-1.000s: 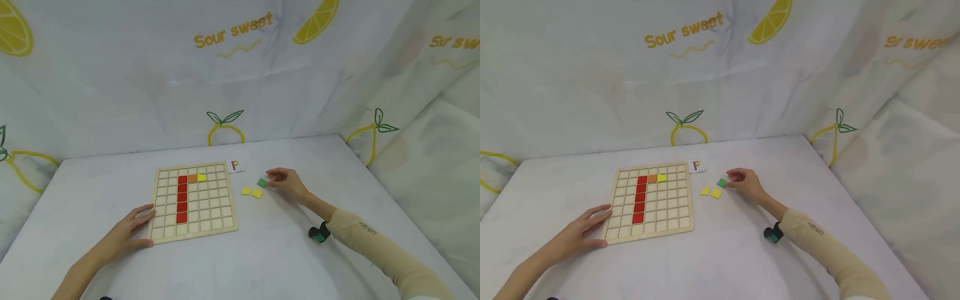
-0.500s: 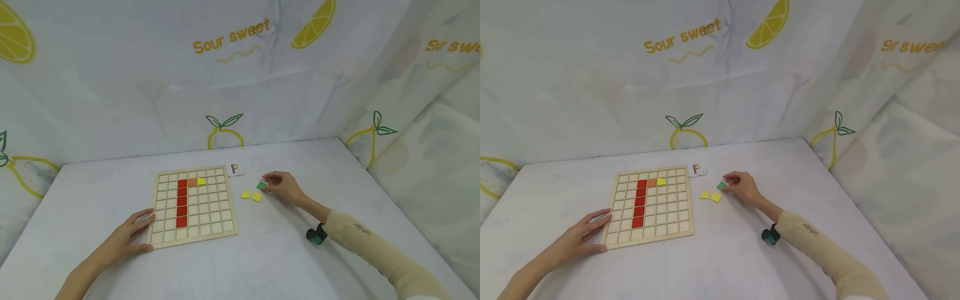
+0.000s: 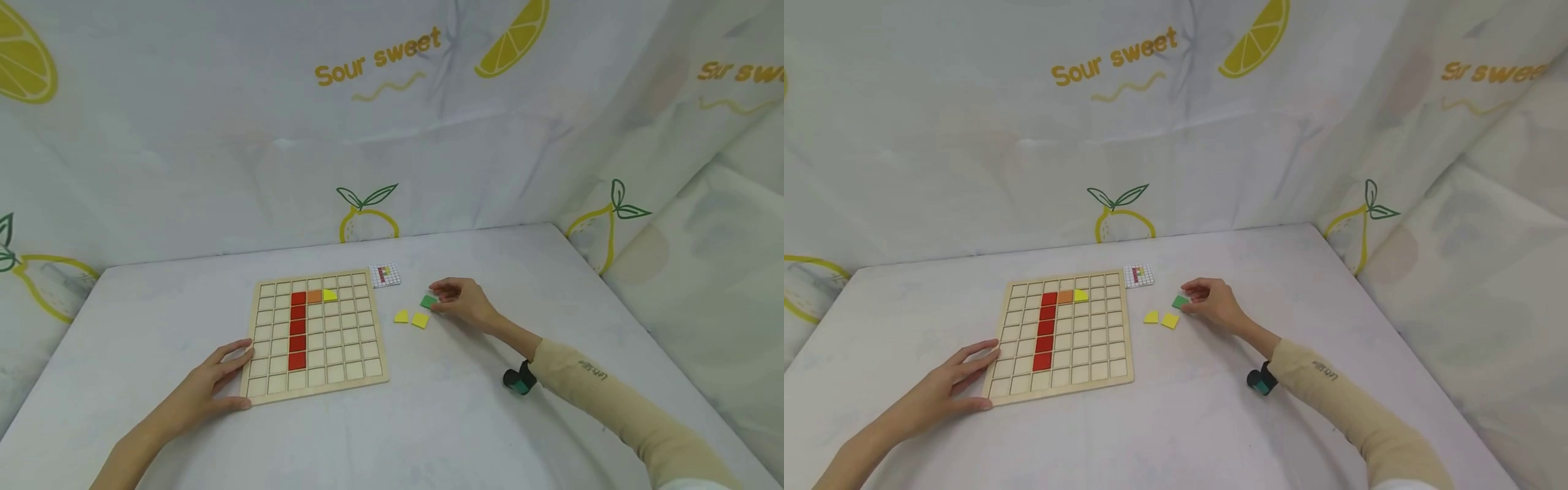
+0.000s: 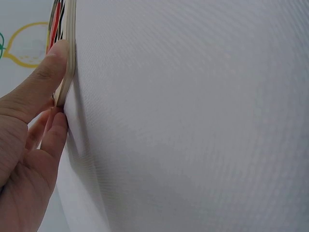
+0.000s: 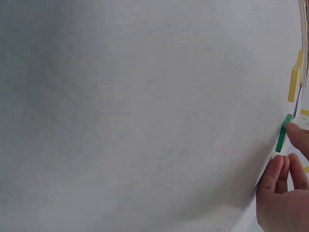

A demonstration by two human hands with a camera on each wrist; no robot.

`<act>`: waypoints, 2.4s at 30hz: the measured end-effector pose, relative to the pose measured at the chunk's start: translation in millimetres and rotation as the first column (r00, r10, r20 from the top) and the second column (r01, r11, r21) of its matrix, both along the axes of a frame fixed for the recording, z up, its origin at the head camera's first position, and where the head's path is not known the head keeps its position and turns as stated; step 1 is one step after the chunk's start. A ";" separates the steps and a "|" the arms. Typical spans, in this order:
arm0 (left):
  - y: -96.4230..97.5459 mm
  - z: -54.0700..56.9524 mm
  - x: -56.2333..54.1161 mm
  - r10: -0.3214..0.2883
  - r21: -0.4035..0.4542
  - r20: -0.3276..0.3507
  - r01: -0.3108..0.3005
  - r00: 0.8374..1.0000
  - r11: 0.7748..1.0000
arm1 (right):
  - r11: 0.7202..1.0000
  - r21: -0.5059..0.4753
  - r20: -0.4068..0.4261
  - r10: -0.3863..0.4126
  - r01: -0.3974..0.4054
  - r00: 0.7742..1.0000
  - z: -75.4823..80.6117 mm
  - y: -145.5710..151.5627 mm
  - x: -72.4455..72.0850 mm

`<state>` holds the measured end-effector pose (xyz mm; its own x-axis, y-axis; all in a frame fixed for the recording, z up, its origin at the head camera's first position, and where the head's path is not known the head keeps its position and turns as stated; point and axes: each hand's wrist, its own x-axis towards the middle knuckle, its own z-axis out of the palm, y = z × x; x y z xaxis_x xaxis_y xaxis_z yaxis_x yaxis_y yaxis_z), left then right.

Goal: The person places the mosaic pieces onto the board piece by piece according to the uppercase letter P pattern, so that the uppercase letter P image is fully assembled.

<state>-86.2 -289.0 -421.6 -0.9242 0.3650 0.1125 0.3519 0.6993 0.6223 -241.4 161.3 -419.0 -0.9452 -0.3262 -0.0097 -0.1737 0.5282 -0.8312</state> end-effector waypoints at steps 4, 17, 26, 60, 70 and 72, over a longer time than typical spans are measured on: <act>0.0 -0.1 -0.2 -0.016 0.027 -0.003 0.016 1.000 1.000 | 0.999 0.007 0.019 0.046 -0.046 0.999 1.2 5.7 -5.2; 0.4 2.2 0.0 -0.010 0.042 0.034 0.008 0.999 0.999 | 0.963 0.085 0.074 0.251 -0.257 0.965 4.1 19.0 -25.3; 0.3 1.4 0.3 -0.004 0.006 -0.001 0.005 1.000 1.000 | 0.947 0.112 0.019 0.301 -0.301 0.953 -1.6 17.9 -35.3; 0.4 2.0 -1.0 -0.003 -0.008 0.020 0.003 1.000 1.000 | 0.974 -0.154 0.220 0.199 -0.167 0.955 10.9 27.6 -11.1; -0.4 2.8 -1.0 -0.001 -0.011 0.015 0.001 1.000 1.000 | 0.980 -0.196 0.246 0.085 -0.036 0.965 25.4 4.4 10.3; -0.7 1.8 -1.0 0.003 -0.014 0.014 -0.003 1.000 1.000 | 0.980 -0.198 0.257 0.060 -0.008 0.965 27.9 0.5 13.2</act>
<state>-87.2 -289.7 -419.8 -0.9267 0.3637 0.0944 0.3412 0.7091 0.6170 -228.2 161.8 -391.0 -0.9066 -0.3780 -0.1877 0.0476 0.3502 -0.9355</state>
